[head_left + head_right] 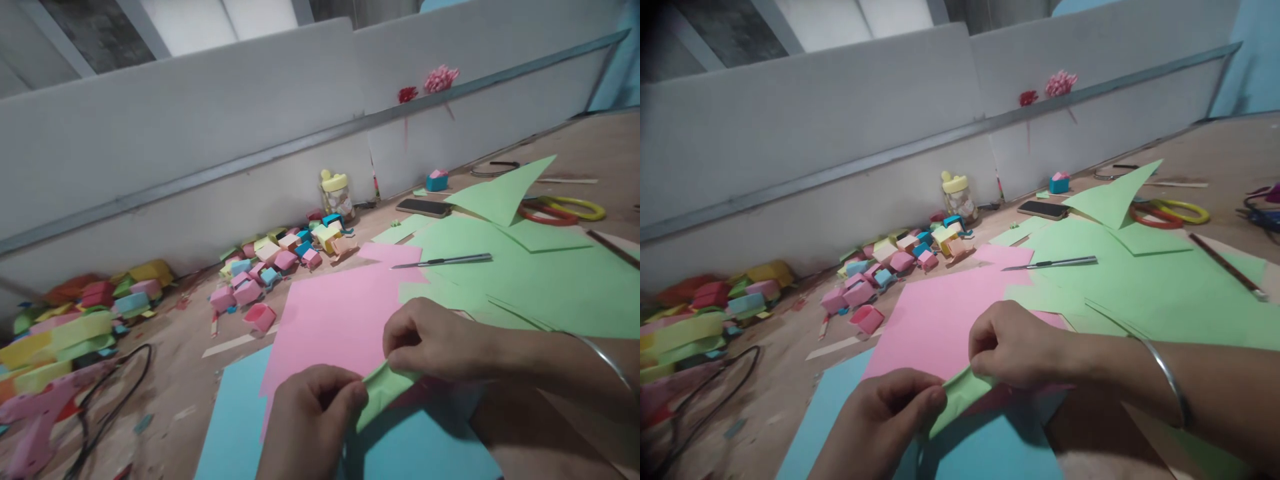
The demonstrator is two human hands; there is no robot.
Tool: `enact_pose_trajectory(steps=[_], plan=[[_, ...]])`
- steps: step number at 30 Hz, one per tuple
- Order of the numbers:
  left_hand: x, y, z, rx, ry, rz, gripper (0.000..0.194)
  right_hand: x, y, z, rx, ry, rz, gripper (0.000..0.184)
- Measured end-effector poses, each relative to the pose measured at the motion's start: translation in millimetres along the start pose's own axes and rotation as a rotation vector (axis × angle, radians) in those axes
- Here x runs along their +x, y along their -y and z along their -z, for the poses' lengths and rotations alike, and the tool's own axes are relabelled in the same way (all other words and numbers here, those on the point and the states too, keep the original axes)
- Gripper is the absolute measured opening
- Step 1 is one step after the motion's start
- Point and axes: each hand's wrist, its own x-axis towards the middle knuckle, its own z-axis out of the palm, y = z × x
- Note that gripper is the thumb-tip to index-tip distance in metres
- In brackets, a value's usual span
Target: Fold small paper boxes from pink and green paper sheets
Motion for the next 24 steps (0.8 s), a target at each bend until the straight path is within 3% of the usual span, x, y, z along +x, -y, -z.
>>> enact_pose_trajectory(steps=[2,7,12,14,18,20,22,24], plan=[[4.1,4.4,-4.6,0.088,0.011,0.014,0.019,2.6,-4.5,-6.1,-0.040,-0.016,-0.033,0.013],[5.4,3.4,-9.0,0.233,-0.034,-0.030,0.017,1.3,-13.6,-18.2,-0.415,-0.205,0.195,0.013],[2.6,2.4,-8.7,0.481,-0.096,-0.083,0.007,1.7,-23.1,-22.3,-0.573,-0.252,0.341,0.014],[0.3,6.0,-10.4,0.610,-0.097,-0.180,0.011,3.0,-26.2,-24.2,-0.593,-0.258,0.358,0.013],[-10.1,18.0,-16.3,0.958,-0.089,-0.561,0.021,4.5,-29.2,-28.7,-0.797,-0.340,0.390,0.016],[-14.9,25.2,-19.0,1.156,-0.095,-0.716,0.031,5.0,-29.6,-30.4,-0.906,-0.408,0.473,0.022],[-17.0,31.7,-20.6,1.255,-0.083,-0.780,0.037,5.2,-29.4,-31.9,-0.959,-0.415,0.595,0.023],[-16.4,36.0,-20.9,1.243,-0.044,-0.754,0.038,4.6,-28.3,-33.8,-0.997,-0.334,0.713,0.019]])
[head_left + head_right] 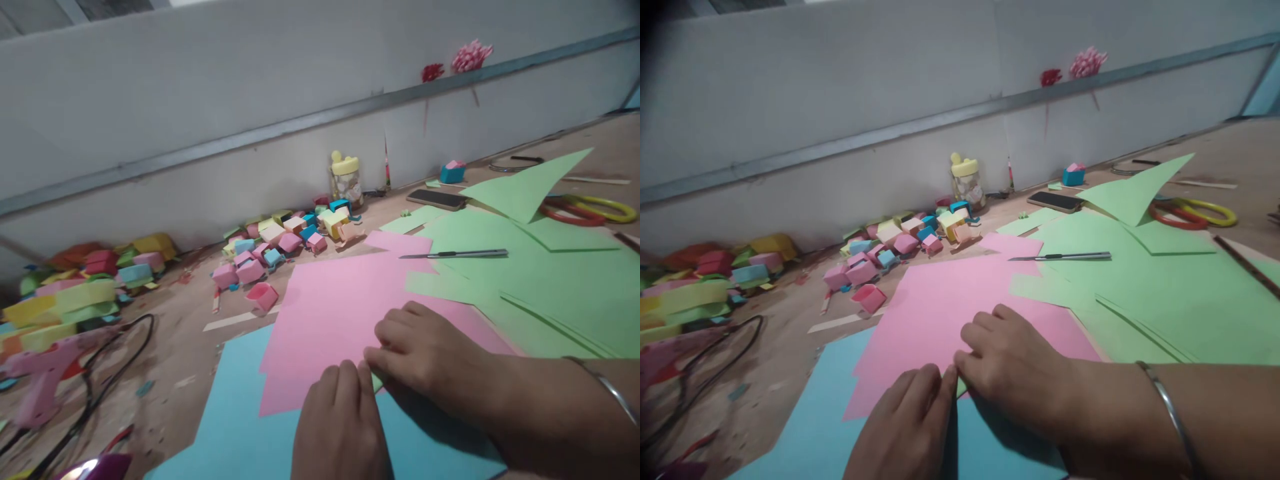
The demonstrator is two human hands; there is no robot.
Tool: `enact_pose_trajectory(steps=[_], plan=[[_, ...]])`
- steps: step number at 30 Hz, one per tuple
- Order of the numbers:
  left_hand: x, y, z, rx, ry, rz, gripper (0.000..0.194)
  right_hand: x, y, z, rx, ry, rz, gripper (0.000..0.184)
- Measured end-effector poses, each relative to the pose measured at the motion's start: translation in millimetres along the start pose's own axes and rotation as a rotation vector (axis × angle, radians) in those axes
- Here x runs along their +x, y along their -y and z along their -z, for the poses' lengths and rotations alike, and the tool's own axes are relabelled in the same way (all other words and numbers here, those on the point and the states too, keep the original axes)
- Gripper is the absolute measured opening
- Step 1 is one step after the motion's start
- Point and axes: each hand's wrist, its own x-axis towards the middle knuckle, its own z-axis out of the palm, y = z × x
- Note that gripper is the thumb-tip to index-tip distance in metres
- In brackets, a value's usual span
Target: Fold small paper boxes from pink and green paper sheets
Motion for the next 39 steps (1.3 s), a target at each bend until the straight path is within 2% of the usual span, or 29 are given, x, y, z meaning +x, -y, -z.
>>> enact_pose_trajectory(steps=[3,8,11,14,19,22,25,28,32,36,39], plan=[[1.2,0.9,-1.1,-0.065,0.054,0.020,0.038,0.4,5.9,1.9,-0.003,0.073,0.126,0.017],[1.7,-0.7,2.5,-0.037,0.095,0.020,0.039,-3.2,14.2,7.5,-0.082,0.149,0.155,0.013],[-1.4,0.6,2.3,0.007,0.041,-0.009,0.040,-7.7,11.9,9.4,-0.228,0.239,0.102,0.014],[-3.1,0.1,3.6,0.078,-0.027,-0.036,0.041,-9.5,8.2,10.6,-0.302,0.313,0.128,0.012],[3.5,-17.9,8.3,0.138,-0.077,0.060,0.036,-6.4,8.4,11.5,-0.348,0.316,0.197,0.009],[8.2,-32.5,-0.6,0.139,-0.229,-0.008,0.043,-6.2,7.5,9.7,-0.304,0.267,0.220,0.005],[6.3,-39.8,-14.1,0.158,-0.239,0.012,0.051,-7.8,3.4,6.2,-0.259,0.265,0.216,0.006],[-2.0,-39.1,-23.0,0.108,-0.226,0.010,0.060,-9.5,-2.0,4.4,-0.213,0.285,0.187,0.009],[-16.9,-31.7,-30.5,-0.024,-0.216,0.114,0.063,-9.4,-4.6,8.2,-0.149,0.284,0.200,0.015],[-33.4,-19.9,-37.0,-0.089,-0.212,0.068,0.068,-8.5,1.4,11.8,-0.158,0.261,0.189,0.014],[-46.3,-12.5,-35.9,-0.066,-0.211,0.073,0.061,-7.7,5.3,12.4,-0.189,0.256,0.177,0.016]])
